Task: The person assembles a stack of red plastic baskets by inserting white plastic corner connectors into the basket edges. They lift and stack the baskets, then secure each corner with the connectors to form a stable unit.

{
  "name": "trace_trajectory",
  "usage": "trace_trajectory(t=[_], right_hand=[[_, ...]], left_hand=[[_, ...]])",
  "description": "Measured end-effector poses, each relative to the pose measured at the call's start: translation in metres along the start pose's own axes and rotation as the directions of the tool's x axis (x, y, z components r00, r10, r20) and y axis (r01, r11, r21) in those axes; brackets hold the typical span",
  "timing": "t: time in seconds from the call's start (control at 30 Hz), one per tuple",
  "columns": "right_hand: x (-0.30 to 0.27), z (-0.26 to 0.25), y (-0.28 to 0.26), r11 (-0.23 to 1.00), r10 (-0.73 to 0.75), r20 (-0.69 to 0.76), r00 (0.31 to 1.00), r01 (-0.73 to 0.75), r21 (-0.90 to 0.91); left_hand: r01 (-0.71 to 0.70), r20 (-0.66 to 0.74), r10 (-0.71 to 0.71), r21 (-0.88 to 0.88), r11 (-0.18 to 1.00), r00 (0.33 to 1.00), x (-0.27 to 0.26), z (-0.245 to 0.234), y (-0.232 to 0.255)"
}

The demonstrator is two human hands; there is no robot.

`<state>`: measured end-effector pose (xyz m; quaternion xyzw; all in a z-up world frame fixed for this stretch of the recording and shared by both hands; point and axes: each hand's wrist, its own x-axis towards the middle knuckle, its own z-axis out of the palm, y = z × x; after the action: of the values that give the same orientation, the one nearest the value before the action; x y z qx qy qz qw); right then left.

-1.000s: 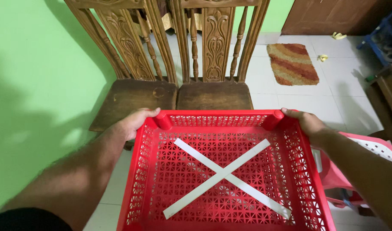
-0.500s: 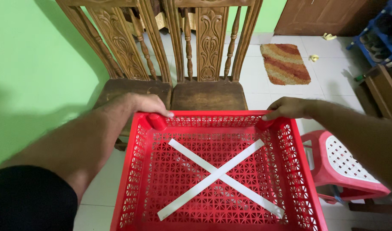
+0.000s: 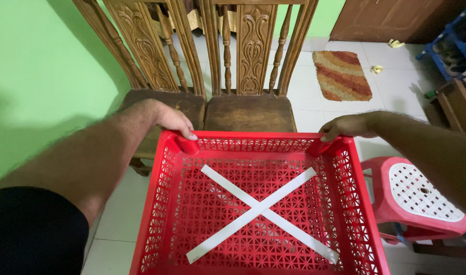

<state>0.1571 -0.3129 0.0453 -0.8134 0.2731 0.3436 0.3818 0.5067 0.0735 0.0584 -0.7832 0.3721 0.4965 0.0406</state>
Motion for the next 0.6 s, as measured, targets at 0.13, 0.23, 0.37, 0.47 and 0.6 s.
trace_trajectory(t=[0.13,0.23,0.37,0.47,0.6], right_hand=[[-0.004,0.001,-0.006,0.994,0.001,-0.015,1.000,-0.003,-0.105],[-0.008,0.005,-0.005,0.995,-0.016,-0.058,0.998,0.010,-0.097],[-0.010,0.008,-0.001,0.998,-0.005,-0.019,1.000,0.006,0.057],[-0.013,0.011,0.006,0.987,-0.001,-0.023,1.000,0.005,0.161],[-0.015,0.016,0.012,0.954,-0.003,-0.045,0.999,0.016,0.299]], left_hand=[[0.048,0.077,-0.042,-0.086,0.995,0.996,0.001,-0.002,-0.002],[0.037,0.067,-0.031,-0.098,0.995,0.997,0.006,-0.003,-0.005],[0.023,-0.001,-0.024,-0.152,0.988,1.000,0.014,0.000,-0.019],[-0.061,0.064,0.091,-0.367,0.928,0.994,0.020,-0.002,-0.032],[0.064,0.124,-0.012,-0.428,0.901,0.992,0.028,-0.013,-0.046]])
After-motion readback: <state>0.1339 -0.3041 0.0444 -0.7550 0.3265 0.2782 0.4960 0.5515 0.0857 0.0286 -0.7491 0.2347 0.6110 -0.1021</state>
